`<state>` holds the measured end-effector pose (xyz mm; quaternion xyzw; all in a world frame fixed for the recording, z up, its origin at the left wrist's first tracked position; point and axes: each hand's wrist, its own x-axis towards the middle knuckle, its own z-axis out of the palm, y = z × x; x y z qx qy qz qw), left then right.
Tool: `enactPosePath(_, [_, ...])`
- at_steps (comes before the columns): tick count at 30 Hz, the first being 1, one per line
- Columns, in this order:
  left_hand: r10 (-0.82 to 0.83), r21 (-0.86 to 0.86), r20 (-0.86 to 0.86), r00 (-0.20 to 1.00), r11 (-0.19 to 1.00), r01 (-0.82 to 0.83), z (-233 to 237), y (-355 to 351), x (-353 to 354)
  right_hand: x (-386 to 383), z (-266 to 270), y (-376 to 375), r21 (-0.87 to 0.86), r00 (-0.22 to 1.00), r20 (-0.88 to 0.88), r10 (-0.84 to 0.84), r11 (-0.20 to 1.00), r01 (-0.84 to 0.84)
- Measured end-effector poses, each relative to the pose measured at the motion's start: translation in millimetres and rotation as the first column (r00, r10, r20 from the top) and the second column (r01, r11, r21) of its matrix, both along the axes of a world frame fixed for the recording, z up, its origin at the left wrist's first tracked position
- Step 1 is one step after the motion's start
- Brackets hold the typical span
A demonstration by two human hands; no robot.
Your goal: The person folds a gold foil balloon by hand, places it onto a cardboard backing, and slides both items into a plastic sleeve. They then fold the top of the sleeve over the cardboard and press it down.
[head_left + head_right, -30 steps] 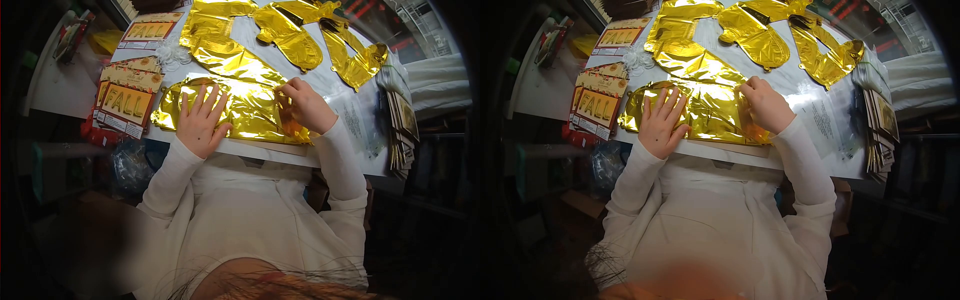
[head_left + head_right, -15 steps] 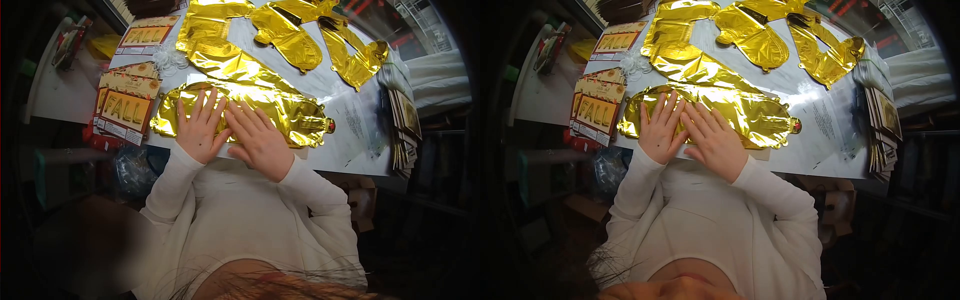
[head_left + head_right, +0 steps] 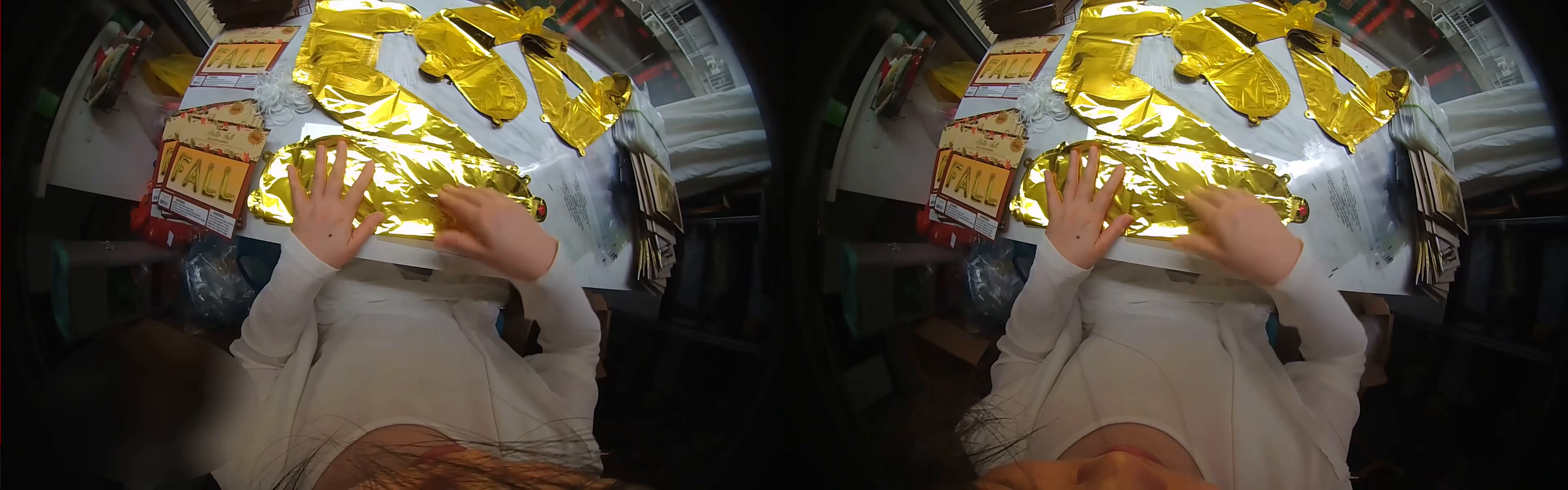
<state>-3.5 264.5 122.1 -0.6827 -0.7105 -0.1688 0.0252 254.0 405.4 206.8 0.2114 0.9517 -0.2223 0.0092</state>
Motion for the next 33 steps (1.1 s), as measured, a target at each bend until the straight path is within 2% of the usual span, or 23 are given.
enactPosePath(1, [0.000, 0.004, -0.004, 1.000, 1.000, 0.000, -1, 1, 0, -26, 28, 19, -0.191, 0.989, 0.143, -0.028, 0.980, 0.055])
enactPosePath(2, [-0.002, -0.003, -0.008, 1.000, 1.000, 0.002, -1, 1, 0, -37, 18, 39, -0.080, 1.000, -0.009, 0.008, 0.997, -0.009])
enactPosePath(4, [0.005, -0.005, -0.019, 1.000, 1.000, -0.006, -1, 0, -1, -73, -9, 80, 0.001, 0.988, -0.111, -0.105, 0.994, 0.106])
enactPosePath(6, [0.007, 0.021, 0.001, 1.000, 1.000, -0.007, -2, 1, -1, -104, -57, 117, 0.180, 0.951, -0.272, -0.144, 0.964, 0.198])
enactPosePath(7, [0.017, 0.026, -0.006, 1.000, 1.000, -0.017, -2, 1, -1, -114, -54, 126, 0.184, 0.951, -0.280, -0.133, 0.964, 0.189])
enactPosePath(9, [0.006, 0.035, -0.001, 1.000, 0.999, -0.006, -2, 1, -2, -131, -53, 141, -0.087, 0.958, -0.049, -0.283, 0.957, 0.278])
enactPosePath(10, [0.028, 0.027, 0.012, 1.000, 0.999, -0.029, -2, 1, 0, -135, -55, 147, -0.264, 0.945, -0.045, -0.325, 0.916, 0.302])
enactPosePath(11, [0.034, 0.028, 0.011, 0.999, 0.999, -0.034, -3, 0, -1, -138, -57, 154, -0.263, 0.946, -0.046, -0.319, 0.918, 0.297])
enactPosePath(13, [0.027, 0.030, 0.023, 0.999, 0.999, -0.028, -4, 0, -1, -140, -57, 164, -0.402, 0.953, 0.072, -0.295, 0.866, 0.298])
enactPosePath(14, [0.026, 0.033, 0.022, 0.999, 0.999, -0.027, -3, 0, -1, -140, -64, 171, -0.478, 0.961, 0.053, -0.272, 0.838, 0.263])
enactPosePath(15, [0.028, 0.037, 0.025, 0.999, 0.999, -0.029, -2, 0, -1, -140, -67, 167, -0.476, 0.961, 0.052, -0.273, 0.839, 0.264])
enactPosePath(17, [0.030, 0.044, 0.029, 0.999, 0.999, -0.032, -2, 0, 0, -137, -76, 157, -0.529, 0.870, -0.248, -0.425, 0.812, 0.246])
enactPosePath(18, [0.036, 0.049, 0.052, 0.998, 0.998, -0.039, -2, 0, 0, -134, -67, 149, -0.528, 0.870, -0.249, -0.425, 0.813, 0.246])
enactPosePath(20, [0.043, 0.052, 0.074, 0.996, 0.998, -0.047, -3, 0, -1, -127, -41, 126, -0.572, 0.927, -0.192, -0.321, 0.805, 0.160])
enactPosePath(21, [0.039, 0.056, 0.063, 0.997, 0.998, -0.042, -4, 0, -1, -123, -41, 113, -0.373, 0.929, -0.299, -0.219, 0.923, 0.097])
enactPosePath(23, [0.041, 0.060, 0.053, 0.998, 0.997, -0.044, -6, 0, -1, -114, -52, 89, -0.279, 0.857, -0.511, -0.066, 0.956, -0.093])
enactPosePath(24, [0.045, 0.059, 0.052, 0.998, 0.997, -0.048, -6, 1, -1, -108, -51, 75, -0.280, 0.857, -0.511, -0.063, 0.955, -0.096])
enactPosePath(26, [0.049, 0.057, 0.052, 0.997, 0.997, -0.052, -7, 1, -1, -94, -36, 46, -0.198, 0.952, -0.291, -0.093, 0.980, 0.035])
enactPosePath(27, [0.052, 0.043, 0.039, 0.998, 0.998, -0.054, -7, 1, -1, -92, -24, 32, -0.078, 0.989, -0.140, -0.046, 0.996, 0.035])
enactPosePath(29, [0.052, 0.029, 0.026, 0.998, 0.998, -0.052, -9, 1, -2, -85, -66, 26, 0.145, 0.840, -0.512, 0.178, 0.982, -0.120])
enactPosePath(31, [0.010, -0.009, -0.010, 1.000, 1.000, -0.010, -5, 0, -2, -79, -68, 11, 0.157, 0.882, -0.443, 0.164, 0.982, -0.104])
enactPosePath(32, [-0.038, 0.109, 0.120, 0.992, 0.994, 0.025, -1, 0, -1, -78, -67, 5, 0.183, 0.900, -0.399, 0.173, 0.977, -0.106])
enactPosePath(33, [-0.043, 0.107, 0.119, 0.992, 0.994, 0.030, -2, -1, -1, -77, -66, 2, 0.209, 0.918, -0.355, 0.179, 0.972, -0.108])
